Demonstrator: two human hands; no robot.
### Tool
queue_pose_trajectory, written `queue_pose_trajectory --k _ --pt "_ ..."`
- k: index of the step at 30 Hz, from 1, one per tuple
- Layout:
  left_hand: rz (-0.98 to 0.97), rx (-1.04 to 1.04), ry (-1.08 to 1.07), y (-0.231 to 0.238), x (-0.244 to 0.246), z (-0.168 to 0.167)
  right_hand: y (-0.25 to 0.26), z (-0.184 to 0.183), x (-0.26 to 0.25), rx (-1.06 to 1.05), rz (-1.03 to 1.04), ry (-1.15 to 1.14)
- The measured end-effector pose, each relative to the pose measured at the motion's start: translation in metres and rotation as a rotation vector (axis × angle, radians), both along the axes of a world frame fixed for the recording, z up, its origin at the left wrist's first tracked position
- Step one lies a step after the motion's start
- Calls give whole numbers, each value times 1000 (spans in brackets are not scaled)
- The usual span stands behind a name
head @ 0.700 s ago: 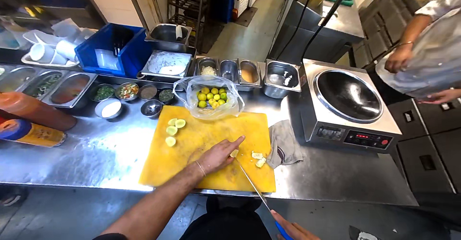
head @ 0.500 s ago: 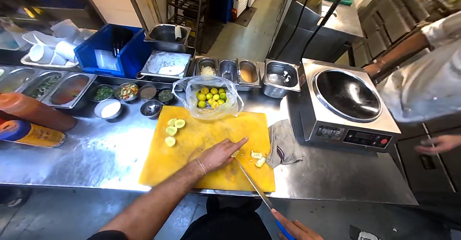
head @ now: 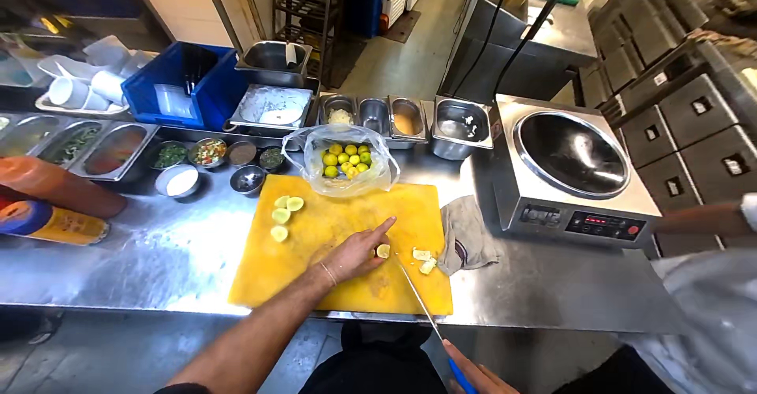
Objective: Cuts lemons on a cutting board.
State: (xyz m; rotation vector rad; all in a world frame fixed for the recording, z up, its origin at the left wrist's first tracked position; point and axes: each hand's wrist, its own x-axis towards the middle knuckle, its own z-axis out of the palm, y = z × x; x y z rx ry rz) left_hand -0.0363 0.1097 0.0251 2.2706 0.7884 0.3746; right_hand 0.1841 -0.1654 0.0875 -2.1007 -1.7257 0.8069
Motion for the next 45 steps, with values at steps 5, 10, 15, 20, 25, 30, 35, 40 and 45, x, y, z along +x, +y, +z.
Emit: queue_pose_trajectory --k 5,10,15,20,25,30,35,40,45 --pt "-16 61 24 0 1 -1 0 7 3 -46 49 7" --pt "-95 130 163 -1 6 17 2 15 1 -103 61 -38" --pt "-71 111 153 -2 8 11 3 19 -10 -143 20 -62" --pt "63 29 -30 -6 3 -3 -4 10 -8 -70 -30 -23" --pt "96 -35 -92 -6 -2 -12 -4 8 -3 -30 29 70" --pt "85 -71 -92 -6 -4 -7 -1 5 -3 -42 41 58" --pt "76 -5 -62 -6 -5 -8 -1 7 0 -45 14 51" --pt "22 102 -5 -8 -3 -2 -1 14 1 -113 65 40" --pt "-37 164 67 -7 0 8 1 10 0 -93 52 35"
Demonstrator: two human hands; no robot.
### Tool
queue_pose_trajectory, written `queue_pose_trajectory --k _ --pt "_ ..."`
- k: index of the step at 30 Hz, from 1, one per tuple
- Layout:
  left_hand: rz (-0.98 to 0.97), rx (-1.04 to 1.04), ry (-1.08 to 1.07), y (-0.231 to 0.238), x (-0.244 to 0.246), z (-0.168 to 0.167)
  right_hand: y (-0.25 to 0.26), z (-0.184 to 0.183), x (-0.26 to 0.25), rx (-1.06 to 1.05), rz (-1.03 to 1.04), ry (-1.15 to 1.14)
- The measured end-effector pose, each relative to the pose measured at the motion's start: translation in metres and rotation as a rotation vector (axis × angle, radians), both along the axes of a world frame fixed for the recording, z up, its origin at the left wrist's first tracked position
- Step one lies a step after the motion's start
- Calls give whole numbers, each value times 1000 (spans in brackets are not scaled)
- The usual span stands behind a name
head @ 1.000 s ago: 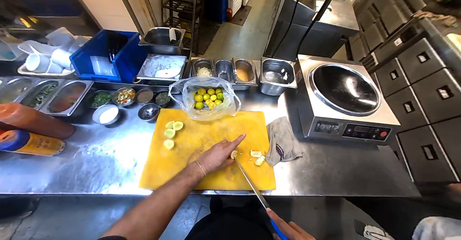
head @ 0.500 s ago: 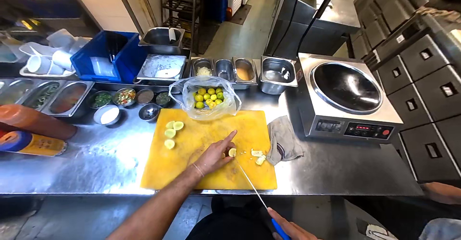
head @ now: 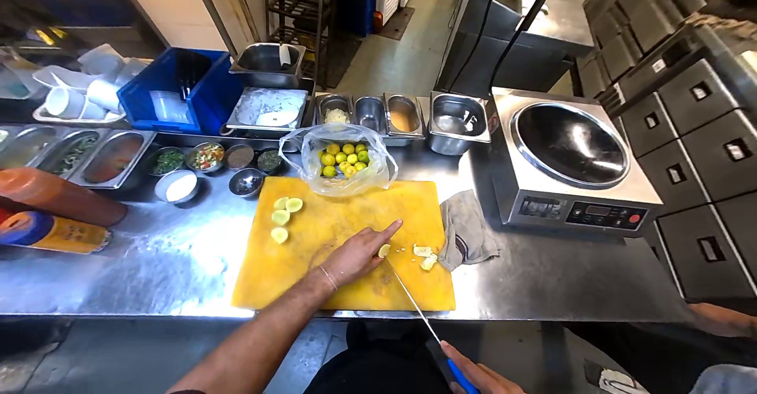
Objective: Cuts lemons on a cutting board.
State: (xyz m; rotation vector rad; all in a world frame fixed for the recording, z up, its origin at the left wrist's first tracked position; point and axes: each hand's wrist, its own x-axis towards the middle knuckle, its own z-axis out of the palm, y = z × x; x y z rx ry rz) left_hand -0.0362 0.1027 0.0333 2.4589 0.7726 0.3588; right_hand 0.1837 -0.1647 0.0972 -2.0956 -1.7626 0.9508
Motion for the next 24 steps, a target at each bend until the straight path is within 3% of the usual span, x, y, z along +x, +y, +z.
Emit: queue_pose_trajectory --k 6,11,14,24 --pt "-1 -7 19 0 2 1 2 0 -4 -16 -11 -46" --pt "96 -155 -115 4 -2 -8 -4 -4 -3 103 -43 -11" --pt "119 -233 -124 5 -5 -9 -3 -2 0 70 -15 11" --pt "112 -223 -168 2 -8 -15 -1 -9 0 59 -26 20"
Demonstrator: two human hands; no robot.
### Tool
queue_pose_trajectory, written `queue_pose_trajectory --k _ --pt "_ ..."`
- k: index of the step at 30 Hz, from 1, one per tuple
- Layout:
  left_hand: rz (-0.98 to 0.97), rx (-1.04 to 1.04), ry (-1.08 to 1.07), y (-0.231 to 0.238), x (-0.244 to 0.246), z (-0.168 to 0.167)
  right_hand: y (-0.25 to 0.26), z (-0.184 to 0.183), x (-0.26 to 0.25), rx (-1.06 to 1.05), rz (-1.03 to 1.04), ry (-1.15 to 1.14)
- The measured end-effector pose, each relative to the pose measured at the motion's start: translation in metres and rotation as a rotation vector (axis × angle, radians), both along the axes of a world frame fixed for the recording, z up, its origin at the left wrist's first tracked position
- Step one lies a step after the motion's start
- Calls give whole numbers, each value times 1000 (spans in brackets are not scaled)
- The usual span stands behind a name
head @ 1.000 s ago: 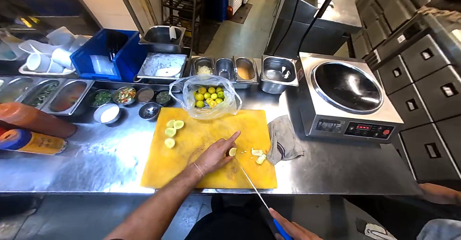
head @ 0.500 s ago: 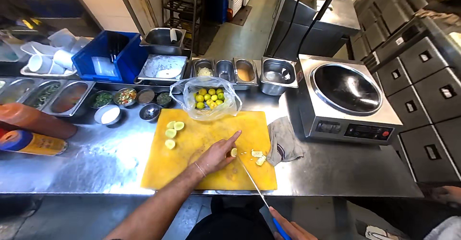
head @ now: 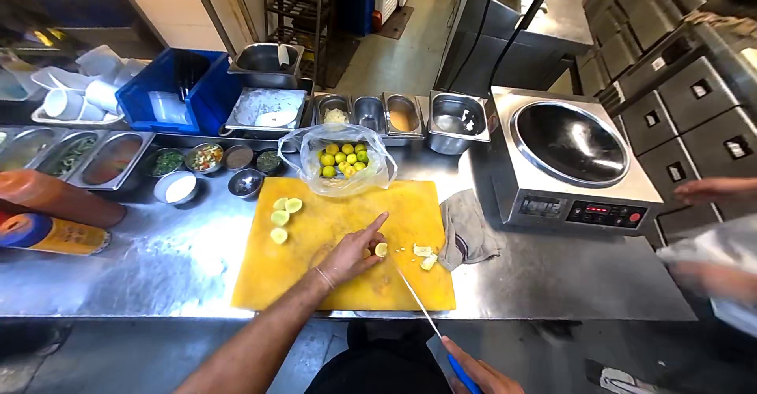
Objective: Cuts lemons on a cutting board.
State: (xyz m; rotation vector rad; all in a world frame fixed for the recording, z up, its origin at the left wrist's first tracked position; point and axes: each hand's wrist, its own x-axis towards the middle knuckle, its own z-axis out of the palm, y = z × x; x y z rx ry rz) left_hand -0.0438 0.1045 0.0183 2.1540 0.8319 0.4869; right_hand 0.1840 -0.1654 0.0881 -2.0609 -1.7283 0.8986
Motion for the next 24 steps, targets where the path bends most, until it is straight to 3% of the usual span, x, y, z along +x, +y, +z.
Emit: queue_pose_trajectory --k 24 --pt "73 -147 -83 -3 -8 7 -1 -2 5 80 -25 88"
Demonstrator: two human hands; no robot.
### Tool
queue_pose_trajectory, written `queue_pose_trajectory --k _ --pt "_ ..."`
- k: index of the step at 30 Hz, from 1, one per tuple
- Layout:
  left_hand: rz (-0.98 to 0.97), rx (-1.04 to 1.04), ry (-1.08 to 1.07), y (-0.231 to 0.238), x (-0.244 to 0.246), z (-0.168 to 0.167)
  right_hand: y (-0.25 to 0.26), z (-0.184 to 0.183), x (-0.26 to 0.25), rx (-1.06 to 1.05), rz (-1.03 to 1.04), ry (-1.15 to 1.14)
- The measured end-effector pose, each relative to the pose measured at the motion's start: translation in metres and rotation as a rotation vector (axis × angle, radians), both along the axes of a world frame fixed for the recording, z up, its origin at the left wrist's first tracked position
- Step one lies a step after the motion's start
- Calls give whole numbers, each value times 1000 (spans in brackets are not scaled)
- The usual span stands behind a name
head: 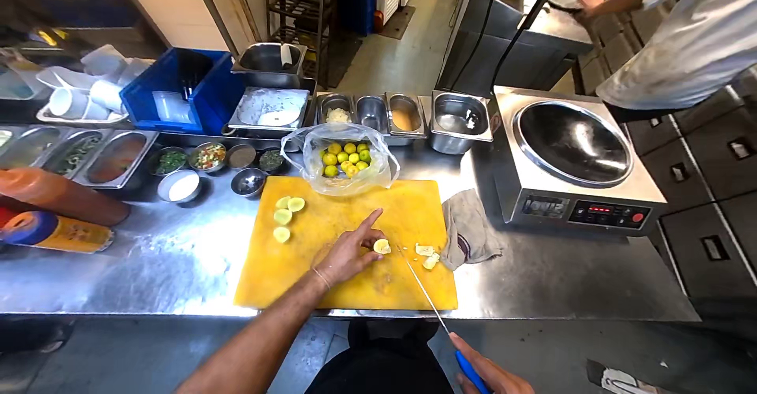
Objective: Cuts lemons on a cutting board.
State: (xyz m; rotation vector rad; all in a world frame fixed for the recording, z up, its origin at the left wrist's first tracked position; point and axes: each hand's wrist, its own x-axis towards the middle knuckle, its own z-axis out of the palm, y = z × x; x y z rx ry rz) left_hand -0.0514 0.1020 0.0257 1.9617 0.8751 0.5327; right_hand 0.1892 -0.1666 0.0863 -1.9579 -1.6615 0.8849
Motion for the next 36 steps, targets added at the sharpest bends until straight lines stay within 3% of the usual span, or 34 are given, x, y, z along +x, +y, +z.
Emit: queue_pose_trajectory --k 19,36 --pt "8 41 -46 -2 -1 0 0 -2 -3 2 34 119" --pt "-24 164 -58 0 -3 0 1 3 4 -17 85 76"
